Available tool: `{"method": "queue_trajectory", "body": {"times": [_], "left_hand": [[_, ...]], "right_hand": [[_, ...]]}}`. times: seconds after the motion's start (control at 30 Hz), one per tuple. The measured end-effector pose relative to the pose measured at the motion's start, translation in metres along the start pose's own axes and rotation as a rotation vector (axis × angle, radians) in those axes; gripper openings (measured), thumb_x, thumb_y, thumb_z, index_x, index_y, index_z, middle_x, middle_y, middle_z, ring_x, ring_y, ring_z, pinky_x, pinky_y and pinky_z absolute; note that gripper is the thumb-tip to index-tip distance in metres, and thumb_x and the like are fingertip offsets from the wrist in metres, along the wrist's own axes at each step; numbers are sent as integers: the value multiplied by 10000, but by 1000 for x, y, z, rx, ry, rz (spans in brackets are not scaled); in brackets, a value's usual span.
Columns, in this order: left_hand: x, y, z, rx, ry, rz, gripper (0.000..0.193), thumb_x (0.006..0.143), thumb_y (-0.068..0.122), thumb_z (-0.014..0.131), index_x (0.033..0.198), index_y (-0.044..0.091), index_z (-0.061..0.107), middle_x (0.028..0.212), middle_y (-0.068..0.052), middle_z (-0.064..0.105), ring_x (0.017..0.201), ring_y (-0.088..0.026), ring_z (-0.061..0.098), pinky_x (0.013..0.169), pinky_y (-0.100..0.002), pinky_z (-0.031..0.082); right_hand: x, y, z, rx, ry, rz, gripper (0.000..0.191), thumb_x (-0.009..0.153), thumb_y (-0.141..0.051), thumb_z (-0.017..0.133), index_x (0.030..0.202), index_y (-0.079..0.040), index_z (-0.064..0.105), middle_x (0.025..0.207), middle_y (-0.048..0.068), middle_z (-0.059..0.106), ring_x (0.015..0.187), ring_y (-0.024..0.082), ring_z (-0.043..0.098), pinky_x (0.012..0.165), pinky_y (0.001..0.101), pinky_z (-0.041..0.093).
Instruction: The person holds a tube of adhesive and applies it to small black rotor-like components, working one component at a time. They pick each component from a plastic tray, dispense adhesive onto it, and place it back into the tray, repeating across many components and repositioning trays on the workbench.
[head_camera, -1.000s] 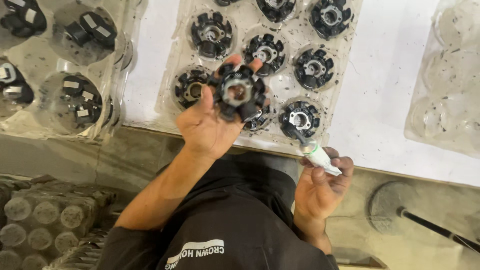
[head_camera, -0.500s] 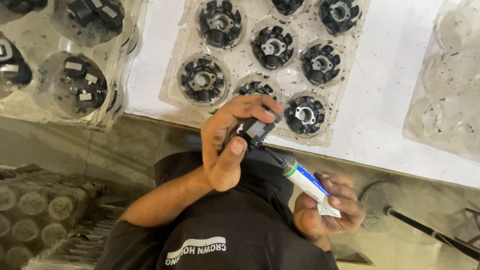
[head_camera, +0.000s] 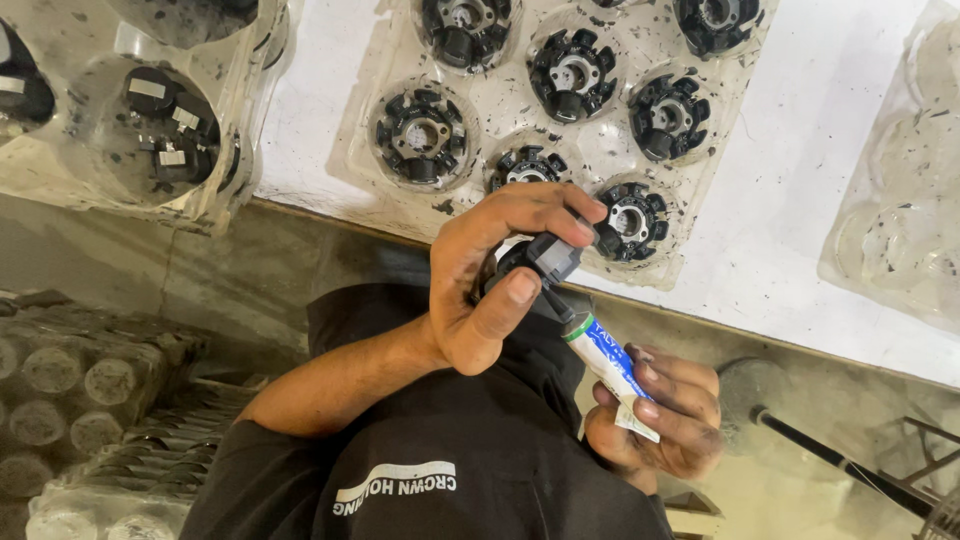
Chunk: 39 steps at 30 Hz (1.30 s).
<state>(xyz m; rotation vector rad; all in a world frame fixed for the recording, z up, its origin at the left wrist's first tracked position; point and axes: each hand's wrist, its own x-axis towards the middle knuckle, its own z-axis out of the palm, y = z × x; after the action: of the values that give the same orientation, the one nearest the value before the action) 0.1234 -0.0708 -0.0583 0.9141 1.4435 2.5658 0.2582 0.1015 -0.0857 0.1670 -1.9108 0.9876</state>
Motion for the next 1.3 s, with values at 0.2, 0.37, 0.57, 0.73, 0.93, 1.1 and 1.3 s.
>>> {"method": "queue_trajectory", "body": {"times": [0.2,0.37,0.57,0.73,0.93,1.1,1.3], "left_hand": [[-4,-5,5,-141,58,-62,391,1137,314,549,1294,-42,588,1349,-204,622,1191,-183,593,1103,-299,452],[-6,-9,7,-224,77,-85,395,1156,316,553,1315,-45,569,1362,-204,611,1206,-177,580,1122,-303,442],[-6,-12,4,-242,102,-84,400,1160,324,550,1321,-42,565,1370,-208,604,1215,-179,577,1128,-307,441],[-7,-16,8,-451,212,-118,400,1128,349,569,1303,-11,563,1315,-221,601,1205,-252,598,1105,-400,490],[-13,-19,20,-938,420,-249,398,1092,356,575,1347,59,502,1362,-217,574,1234,-379,587,1060,-551,531],[-16,-16,25,-1044,479,-319,417,1081,365,538,1354,50,511,1339,-221,580,1252,-414,601,1061,-567,528],[-15,-19,26,-1086,508,-366,431,1077,380,539,1334,35,527,1319,-229,595,1230,-418,612,1050,-565,533]], "right_hand": [[5,3,0,54,-5,-50,349,851,-170,842,952,-98,516,915,76,631,884,225,687,725,357,689],[8,4,-4,60,-49,-62,360,847,-180,841,963,-101,509,913,74,623,880,216,684,746,370,694],[1,6,-2,54,-12,-40,393,841,-168,857,996,-111,500,926,67,622,896,208,678,719,360,697],[4,11,-4,48,-38,-84,398,816,-128,864,977,-99,500,907,81,616,888,210,687,735,381,686],[4,-4,8,-9,11,44,400,893,-141,837,1061,-105,476,949,95,614,887,210,695,760,315,674],[7,7,34,9,323,-43,362,919,-159,808,1048,-102,474,911,80,553,772,196,641,651,271,641],[5,-1,31,-57,169,41,374,964,-183,788,1071,-105,438,964,81,567,827,193,651,722,317,686]]}}
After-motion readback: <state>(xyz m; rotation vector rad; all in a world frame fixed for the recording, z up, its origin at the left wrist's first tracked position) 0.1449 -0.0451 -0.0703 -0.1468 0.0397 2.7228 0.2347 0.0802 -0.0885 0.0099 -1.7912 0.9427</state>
